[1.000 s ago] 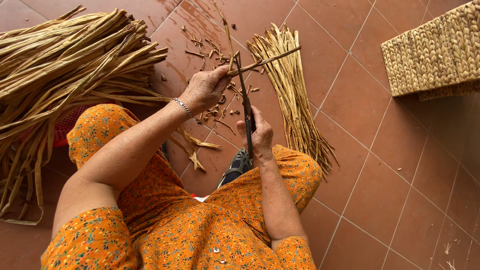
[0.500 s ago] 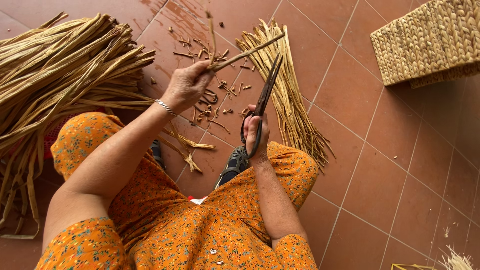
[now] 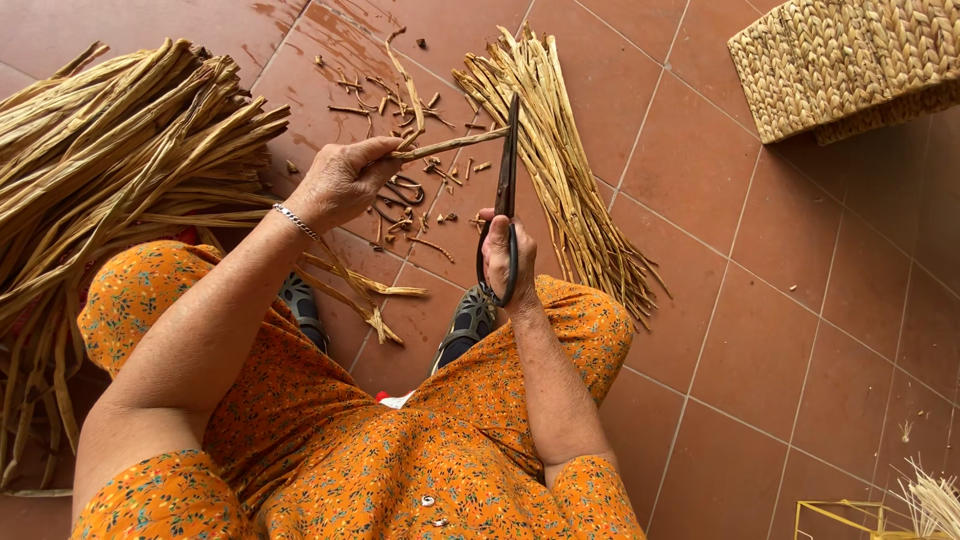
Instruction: The person sits on a tiled floor and uses scissors to trim the ends off bundles of dried palm leaves, cutting off dark root tips and uneven edges. They place the trimmed leaves into a pile beside them and gather more untrimmed leaves from a large bundle to continue cutting.
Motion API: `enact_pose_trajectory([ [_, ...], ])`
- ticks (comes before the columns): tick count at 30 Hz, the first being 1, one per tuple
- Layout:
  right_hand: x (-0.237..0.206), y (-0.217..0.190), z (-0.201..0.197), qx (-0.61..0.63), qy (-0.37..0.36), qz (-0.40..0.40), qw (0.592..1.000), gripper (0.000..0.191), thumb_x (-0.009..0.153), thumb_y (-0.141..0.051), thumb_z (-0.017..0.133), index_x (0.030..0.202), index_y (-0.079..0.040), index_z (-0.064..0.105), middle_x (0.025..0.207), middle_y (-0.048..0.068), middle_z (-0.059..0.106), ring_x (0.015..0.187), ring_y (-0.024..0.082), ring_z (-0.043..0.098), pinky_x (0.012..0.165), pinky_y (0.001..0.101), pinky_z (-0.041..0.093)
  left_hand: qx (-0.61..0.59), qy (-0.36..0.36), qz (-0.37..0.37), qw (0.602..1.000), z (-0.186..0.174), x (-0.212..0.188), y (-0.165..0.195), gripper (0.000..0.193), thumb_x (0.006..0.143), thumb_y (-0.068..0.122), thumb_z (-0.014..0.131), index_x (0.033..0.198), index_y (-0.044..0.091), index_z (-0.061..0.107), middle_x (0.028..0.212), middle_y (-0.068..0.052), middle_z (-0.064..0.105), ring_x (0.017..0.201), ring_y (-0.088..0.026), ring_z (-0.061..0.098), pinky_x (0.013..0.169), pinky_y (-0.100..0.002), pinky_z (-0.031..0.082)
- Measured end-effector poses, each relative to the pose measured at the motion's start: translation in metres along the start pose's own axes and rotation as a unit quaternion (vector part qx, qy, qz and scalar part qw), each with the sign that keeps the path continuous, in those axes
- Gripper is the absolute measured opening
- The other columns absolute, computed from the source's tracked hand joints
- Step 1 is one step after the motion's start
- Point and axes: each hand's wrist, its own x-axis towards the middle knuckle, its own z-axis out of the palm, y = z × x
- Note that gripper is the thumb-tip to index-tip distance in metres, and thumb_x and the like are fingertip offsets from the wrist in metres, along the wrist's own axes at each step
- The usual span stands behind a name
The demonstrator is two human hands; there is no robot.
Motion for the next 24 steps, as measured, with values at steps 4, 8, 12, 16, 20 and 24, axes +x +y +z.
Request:
enact_pose_trajectory([
  [4,0.001,-0.008,-0.008,0.057,-0.024,0.036,0.997,0.073,0.103,-0.063,0.041,0.121,0.005,0.060,0.066,-0.006,0.044,0.051,0.002,0.039,0.043,0.0191,0.033,-0.017,-0.030,0.002,0.999,-0.006,0.000,0.002,0.033,0.100,0.017,0.068,0.133,0.013,0.069,0.096,-0.007,0.077,0.078,-0.008,0.067,0.071,-0.027,0.055],
  [8,0.005,-0.015,-0.009,0.123,-0.101,0.114,0.981,0.085,0.097,-0.075,0.032,0.130,-0.001,0.059,0.070,-0.004,0.049,0.059,0.006,0.045,0.054,0.0228,0.039,-0.123,-0.069,0.005,0.990,-0.012,-0.001,0.002,0.035,0.102,0.019,0.068,0.136,0.010,0.069,0.098,0.002,0.072,0.081,-0.003,0.056,0.071,-0.023,0.051],
  [12,-0.004,-0.015,0.000,0.175,-0.212,0.140,0.951,0.094,0.095,-0.081,0.026,0.137,-0.004,0.058,0.076,-0.004,0.051,0.070,0.010,0.048,0.064,0.0271,0.041,-0.198,-0.106,0.011,0.974,-0.021,-0.003,0.006,0.034,0.105,0.019,0.065,0.137,0.008,0.068,0.104,0.008,0.071,0.088,0.001,0.057,0.077,-0.018,0.052],
  [16,-0.015,-0.011,0.011,0.268,-0.270,0.167,0.909,0.094,0.097,-0.081,0.025,0.141,-0.004,0.056,0.080,-0.001,0.051,0.077,0.012,0.048,0.071,0.0295,0.041,-0.217,-0.126,-0.053,0.966,-0.031,-0.009,0.011,0.035,0.106,0.019,0.065,0.138,0.010,0.072,0.081,0.007,0.057,0.068,-0.001,0.044,0.059,-0.018,0.039],
  [20,-0.022,-0.010,0.014,0.310,-0.285,0.143,0.896,0.094,0.097,-0.082,0.027,0.144,-0.005,0.055,0.083,0.000,0.050,0.078,0.013,0.046,0.072,0.0301,0.040,-0.261,-0.127,-0.025,0.957,-0.033,-0.012,0.013,0.034,0.104,0.018,0.064,0.137,0.008,0.068,0.093,0.010,0.066,0.073,0.002,0.048,0.062,-0.016,0.043],
  [24,-0.023,-0.009,0.014,0.303,-0.311,0.133,0.891,0.097,0.096,-0.083,0.028,0.148,-0.005,0.052,0.086,0.000,0.050,0.080,0.013,0.046,0.073,0.0306,0.040,-0.269,-0.155,-0.038,0.950,-0.035,-0.014,0.007,0.033,0.103,0.016,0.065,0.135,0.008,0.071,0.086,0.010,0.064,0.069,0.001,0.046,0.059,-0.017,0.042],
])
